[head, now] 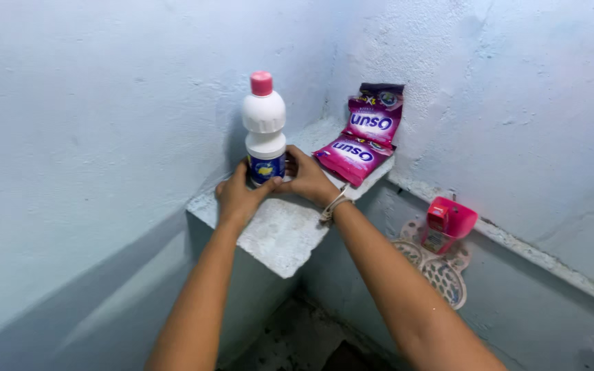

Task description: The person moves several bathroom items from a wall shelf to a pink plastic chair. They pick up a white bottle, a toothpaste box, and two purple sachets one by one, placing them on the chair among other toiletries.

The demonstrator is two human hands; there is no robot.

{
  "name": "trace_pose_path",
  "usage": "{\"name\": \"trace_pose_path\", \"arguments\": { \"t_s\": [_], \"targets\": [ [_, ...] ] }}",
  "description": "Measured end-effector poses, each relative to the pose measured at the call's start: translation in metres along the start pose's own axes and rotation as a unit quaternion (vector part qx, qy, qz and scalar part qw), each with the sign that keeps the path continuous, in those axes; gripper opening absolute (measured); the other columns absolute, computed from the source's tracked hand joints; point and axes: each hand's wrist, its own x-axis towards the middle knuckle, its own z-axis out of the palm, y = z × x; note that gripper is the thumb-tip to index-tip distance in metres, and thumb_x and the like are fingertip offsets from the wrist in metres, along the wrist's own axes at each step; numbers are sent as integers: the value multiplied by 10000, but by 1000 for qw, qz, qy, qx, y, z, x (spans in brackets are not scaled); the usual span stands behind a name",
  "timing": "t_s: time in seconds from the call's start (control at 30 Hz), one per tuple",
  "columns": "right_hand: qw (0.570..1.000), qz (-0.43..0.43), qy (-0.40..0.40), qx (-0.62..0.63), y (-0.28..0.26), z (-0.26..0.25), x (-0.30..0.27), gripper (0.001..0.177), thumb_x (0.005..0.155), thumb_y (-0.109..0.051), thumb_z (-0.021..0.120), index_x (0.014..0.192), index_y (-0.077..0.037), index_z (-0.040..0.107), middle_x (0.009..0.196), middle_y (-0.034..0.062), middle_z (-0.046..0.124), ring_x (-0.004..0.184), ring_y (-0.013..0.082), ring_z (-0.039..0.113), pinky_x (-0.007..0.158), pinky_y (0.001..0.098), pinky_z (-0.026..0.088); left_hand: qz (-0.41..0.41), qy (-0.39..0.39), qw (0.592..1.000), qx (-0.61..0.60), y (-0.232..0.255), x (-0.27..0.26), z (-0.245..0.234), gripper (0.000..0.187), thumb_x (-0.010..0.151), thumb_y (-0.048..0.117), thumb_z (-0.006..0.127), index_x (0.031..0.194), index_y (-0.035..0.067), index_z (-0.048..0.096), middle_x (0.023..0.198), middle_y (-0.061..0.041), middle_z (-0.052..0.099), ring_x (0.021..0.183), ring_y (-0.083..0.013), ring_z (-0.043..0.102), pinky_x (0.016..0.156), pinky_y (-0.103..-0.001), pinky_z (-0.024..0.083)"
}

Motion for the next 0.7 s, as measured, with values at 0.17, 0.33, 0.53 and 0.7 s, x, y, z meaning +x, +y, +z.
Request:
{"name": "trace_pose_path", "arguments": {
  "t_s": [0.17,0.33,0.53,0.7],
  "targets": [
    [1000,17,1,11,8,-4,6,873,667,-12,882,1431,-6,459,1338,118,624,1255,221,614,1110,377,497,48,13,997,64,-7,9,5,924,727,667,775,1436,132,519,1215,-134,732,1188,-301,661,1114,-494,298],
    [998,53,25,2,-1,-1,8,909,679,16,852,1490,-25,444,1341,141,638,1234,237,632,1041,387,552,43,3,997,63,2,8,2,908,734,670,758,1443,162,506,1202,-117,734,1176,-293,663,1086,-513,289],
    [996,32,81,16,-46,-28,-13,908,654,9,861,1453,-51,434,1334,93,618,1227,209,630,1000,410,548,136,11,989,60,45,22,6,885,692,629,837,1382,146,564,1194,-107,727,1189,-292,629,1029,-523,297],
    [983,-62,113,-134,-73,-80,-52,846,675,6,904,1424,-13,510,1367,124,639,1291,222,612,1139,386,488,197,-31,980,-4,89,10,33,880,687,638,827,1373,144,583,1177,-89,749,1153,-269,666,961,-470,365]
  ]
}}
